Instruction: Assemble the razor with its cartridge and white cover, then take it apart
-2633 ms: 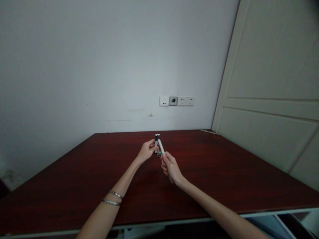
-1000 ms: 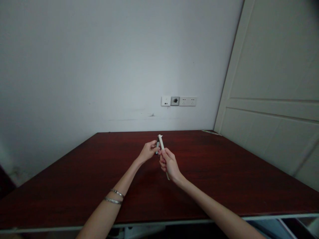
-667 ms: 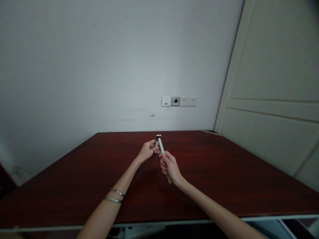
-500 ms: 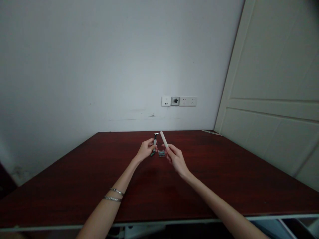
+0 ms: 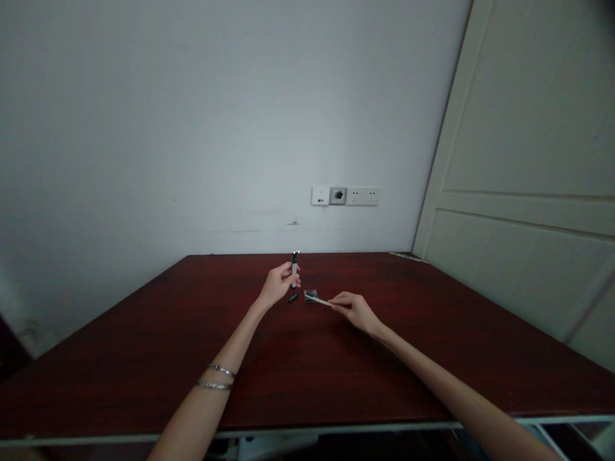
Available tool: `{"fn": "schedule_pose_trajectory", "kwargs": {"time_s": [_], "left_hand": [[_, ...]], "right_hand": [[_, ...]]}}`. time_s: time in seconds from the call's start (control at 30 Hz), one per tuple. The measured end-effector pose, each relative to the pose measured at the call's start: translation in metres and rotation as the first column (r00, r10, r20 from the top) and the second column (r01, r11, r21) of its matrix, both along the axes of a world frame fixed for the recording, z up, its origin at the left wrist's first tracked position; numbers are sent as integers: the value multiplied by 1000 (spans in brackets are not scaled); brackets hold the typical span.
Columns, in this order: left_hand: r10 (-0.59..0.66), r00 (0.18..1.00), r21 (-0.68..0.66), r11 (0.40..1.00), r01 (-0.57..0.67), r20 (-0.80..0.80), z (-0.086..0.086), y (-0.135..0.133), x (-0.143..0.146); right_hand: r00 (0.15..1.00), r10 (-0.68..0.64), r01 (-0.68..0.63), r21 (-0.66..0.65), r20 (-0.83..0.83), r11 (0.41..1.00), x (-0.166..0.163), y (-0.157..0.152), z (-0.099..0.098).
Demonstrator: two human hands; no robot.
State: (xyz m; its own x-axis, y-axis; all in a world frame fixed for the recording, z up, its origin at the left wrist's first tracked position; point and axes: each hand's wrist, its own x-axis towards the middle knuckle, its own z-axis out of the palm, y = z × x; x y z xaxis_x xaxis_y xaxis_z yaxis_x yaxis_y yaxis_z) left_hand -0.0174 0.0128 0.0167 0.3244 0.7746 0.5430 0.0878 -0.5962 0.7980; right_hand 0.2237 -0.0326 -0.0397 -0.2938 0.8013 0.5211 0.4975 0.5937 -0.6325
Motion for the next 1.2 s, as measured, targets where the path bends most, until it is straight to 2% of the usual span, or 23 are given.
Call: {"fn": "schedule_pose_trajectory", "kwargs": {"time_s": [0.2, 0.47, 0.9, 1.0, 1.1, 1.2], "left_hand": [[-35, 999, -47, 998, 35, 0, 0, -3, 2], [-75, 997, -125, 989, 75, 6, -3, -4, 6], [-84, 996, -164, 983, 84, 11, -4, -6, 8], [-88, 996, -172, 981, 86, -4, -6, -4, 9], [-84, 996, -170, 982, 81, -11, -7, -2, 10], [-94, 996, -180, 980, 91, -8, -10, -2, 11]], "right_hand": [[993, 96, -95, -27, 71, 995, -19, -2, -13], [980, 103, -109, 25, 168, 994, -24, -2, -13], [967, 123, -142, 74, 222, 987, -25, -9, -14], [975, 107, -125, 81, 195, 989, -25, -10, -9], [989, 64, -81, 118, 135, 990, -26, -6, 3], [998, -51, 44, 184, 34, 982, -30, 0, 22]]}}
